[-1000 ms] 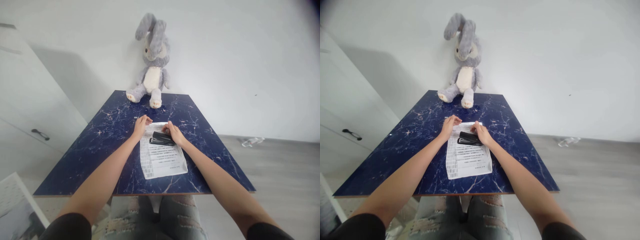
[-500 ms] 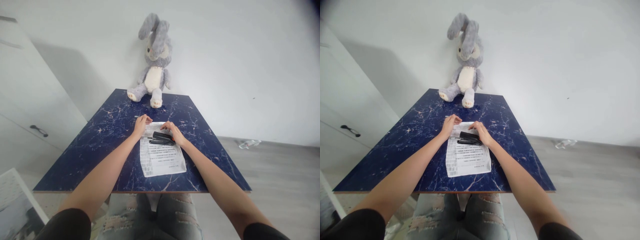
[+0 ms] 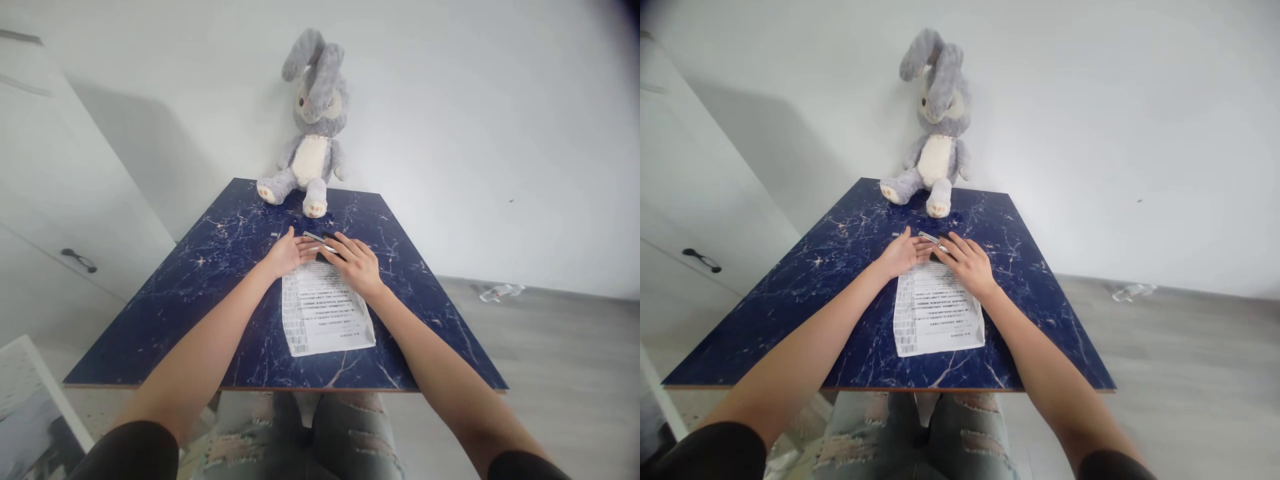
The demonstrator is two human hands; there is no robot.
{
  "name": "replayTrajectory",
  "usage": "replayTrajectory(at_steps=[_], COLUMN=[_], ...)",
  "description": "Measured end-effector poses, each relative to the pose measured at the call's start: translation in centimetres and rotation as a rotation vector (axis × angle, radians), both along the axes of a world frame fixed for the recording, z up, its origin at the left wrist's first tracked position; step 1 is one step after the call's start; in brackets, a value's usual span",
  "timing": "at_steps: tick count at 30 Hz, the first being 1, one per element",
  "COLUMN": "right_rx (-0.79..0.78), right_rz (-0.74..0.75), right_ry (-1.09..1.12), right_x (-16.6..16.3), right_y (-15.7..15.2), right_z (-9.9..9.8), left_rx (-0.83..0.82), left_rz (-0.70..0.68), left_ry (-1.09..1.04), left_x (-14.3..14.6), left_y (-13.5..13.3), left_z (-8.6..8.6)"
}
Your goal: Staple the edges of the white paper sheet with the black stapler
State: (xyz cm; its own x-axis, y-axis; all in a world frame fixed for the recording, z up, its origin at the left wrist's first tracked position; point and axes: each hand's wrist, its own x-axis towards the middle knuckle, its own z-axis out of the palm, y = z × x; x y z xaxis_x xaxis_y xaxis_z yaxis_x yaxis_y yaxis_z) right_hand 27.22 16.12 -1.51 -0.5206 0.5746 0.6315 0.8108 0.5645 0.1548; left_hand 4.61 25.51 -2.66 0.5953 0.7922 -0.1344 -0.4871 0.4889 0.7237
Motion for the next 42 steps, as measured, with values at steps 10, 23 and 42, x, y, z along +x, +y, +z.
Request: replayTrajectory(at_steps=[10, 23, 42], right_rx=[-0.158, -0.386, -0.400], right_rz=[-0.069, 0.262, -0.342], right_ry=[0.370, 0.526, 0.794], right_x=[-0.3, -0.4, 6.4], right_y=[0.6, 0.1, 3.7], right_z=[0.5, 0.6, -0.3], left_rx=[0.117, 1.159, 1.131], left_rz=[0.179, 0.292, 0.825], left_ry=[0.121, 0.666, 1.164], left_x=[0.4, 0.4, -2.5], left_y=[0.1, -3.2, 0.2], left_z=[-0.4, 1.7, 0.4])
